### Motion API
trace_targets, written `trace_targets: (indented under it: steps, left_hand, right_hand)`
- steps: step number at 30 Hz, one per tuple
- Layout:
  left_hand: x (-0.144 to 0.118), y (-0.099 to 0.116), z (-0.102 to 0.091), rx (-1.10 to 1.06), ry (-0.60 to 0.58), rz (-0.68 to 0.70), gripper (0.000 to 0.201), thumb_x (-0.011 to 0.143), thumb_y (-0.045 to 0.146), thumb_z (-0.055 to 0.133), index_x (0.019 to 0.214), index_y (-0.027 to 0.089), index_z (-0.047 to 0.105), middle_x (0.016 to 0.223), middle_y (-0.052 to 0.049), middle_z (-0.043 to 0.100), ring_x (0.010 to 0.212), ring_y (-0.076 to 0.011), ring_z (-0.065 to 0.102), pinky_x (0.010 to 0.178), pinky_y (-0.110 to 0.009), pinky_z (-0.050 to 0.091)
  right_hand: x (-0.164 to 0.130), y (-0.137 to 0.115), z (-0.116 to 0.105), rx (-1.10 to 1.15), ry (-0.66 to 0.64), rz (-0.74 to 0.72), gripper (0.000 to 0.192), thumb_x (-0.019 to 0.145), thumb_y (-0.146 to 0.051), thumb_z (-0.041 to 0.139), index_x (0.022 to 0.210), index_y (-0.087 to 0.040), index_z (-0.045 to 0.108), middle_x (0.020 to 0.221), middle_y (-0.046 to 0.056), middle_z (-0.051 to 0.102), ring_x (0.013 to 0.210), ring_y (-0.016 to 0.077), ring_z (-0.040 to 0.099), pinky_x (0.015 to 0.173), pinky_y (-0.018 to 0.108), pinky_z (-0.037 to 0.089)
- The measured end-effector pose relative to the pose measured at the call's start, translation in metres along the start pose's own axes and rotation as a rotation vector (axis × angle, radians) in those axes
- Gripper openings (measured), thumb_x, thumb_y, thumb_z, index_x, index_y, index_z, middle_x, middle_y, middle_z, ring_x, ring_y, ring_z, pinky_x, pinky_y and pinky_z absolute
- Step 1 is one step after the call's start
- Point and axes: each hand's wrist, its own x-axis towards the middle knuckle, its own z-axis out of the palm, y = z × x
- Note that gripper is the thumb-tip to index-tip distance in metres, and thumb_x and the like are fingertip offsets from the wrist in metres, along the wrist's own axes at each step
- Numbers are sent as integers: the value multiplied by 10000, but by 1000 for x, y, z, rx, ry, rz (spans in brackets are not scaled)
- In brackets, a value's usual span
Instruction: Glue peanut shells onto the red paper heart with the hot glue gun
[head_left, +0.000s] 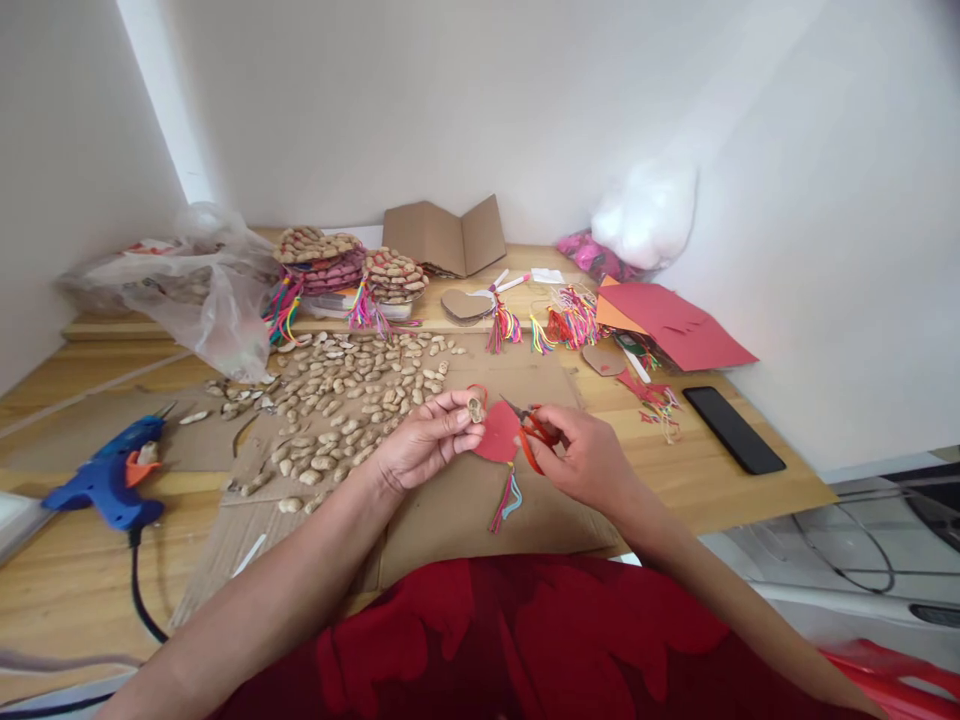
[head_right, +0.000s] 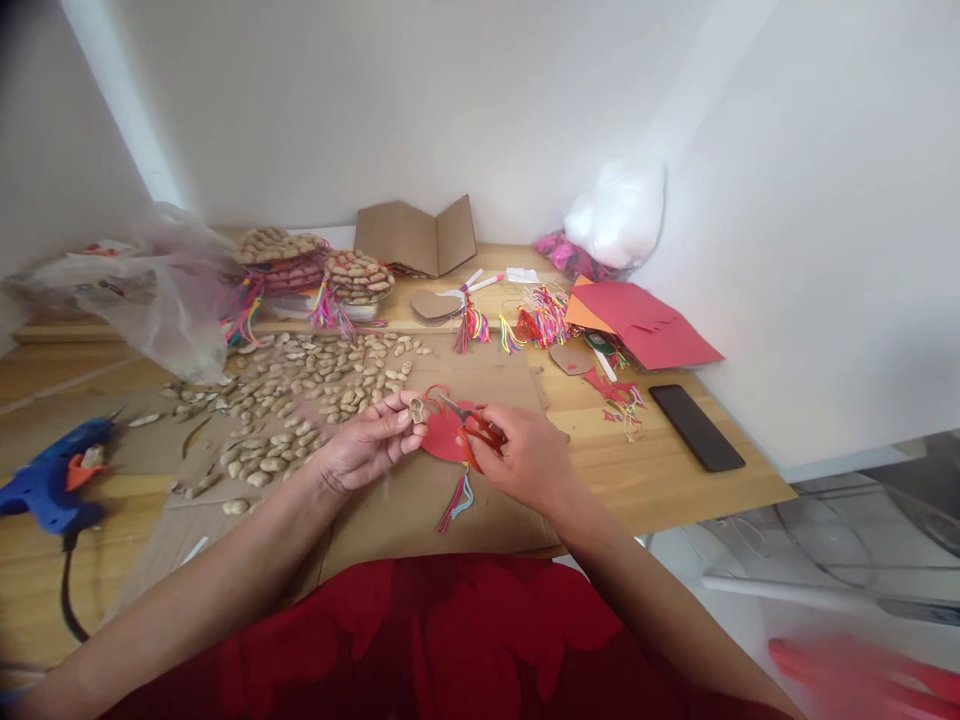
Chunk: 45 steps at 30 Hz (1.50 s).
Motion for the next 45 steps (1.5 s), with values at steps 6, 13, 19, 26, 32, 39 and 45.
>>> trace_targets:
  steps: [6,13,19,26,32,39,45]
  left_hand:
    - [0,-2,-1,-7,48,-9,347,710,149,883,997,132,690,796,-15,726,716,-123,733,676,-173,629]
    - [1,-1,0,-20,77,-26,330,736,114,855,1023,124,693,802,-32,746,713,-129,741,677,-177,633]
    - [1,0,2,-15,112,-49,279,776,80,808,1015,126,673,818,-38,749,701,-127,741,662,-173,628]
    - [1,0,4,-28,152,-50,247,791,21,755,1004,108,664,777,-36,733,674,-128,735,650,-183,632]
    - [2,0,3,-23,149,-48,215,798,23,750,978,104,664,760,-27,718,652,-118,724,635,-174,625]
    - [1,0,4,-21,157,-53,206,800,16,742,968,98,657,756,-28,716,654,-121,724,635,-177,628]
    - [2,1,4,-12,158,-61,220,794,22,754,965,100,639,747,-30,713,654,-122,724,632,-178,626]
  right_hand:
    - [10,-12,3,-251,-17,-82,203,944,-407,547,937,-222,631,750,50,651,732,218,559,663,319,355]
    - [15,-17,7,-390,-48,-133,228,950,-441,536,896,-223,577,766,64,642,760,242,551,675,334,339]
    - [15,-15,11,-406,-83,-143,257,973,-452,501,881,-217,549,780,71,653,766,239,560,684,336,334]
    - [18,-16,9,-447,-116,-131,262,983,-435,483,906,-198,564,810,70,666,787,227,576,679,331,307]
    - [18,-15,8,-451,-141,-136,279,989,-445,462,904,-201,568,781,59,653,753,213,576,649,327,275]
    - [17,-15,9,-441,-152,-102,306,988,-475,448,905,-211,580,715,48,610,658,187,524,608,319,215]
    - [18,-14,7,-426,-173,-97,321,983,-478,446,920,-206,605,708,52,607,623,173,483,597,315,185]
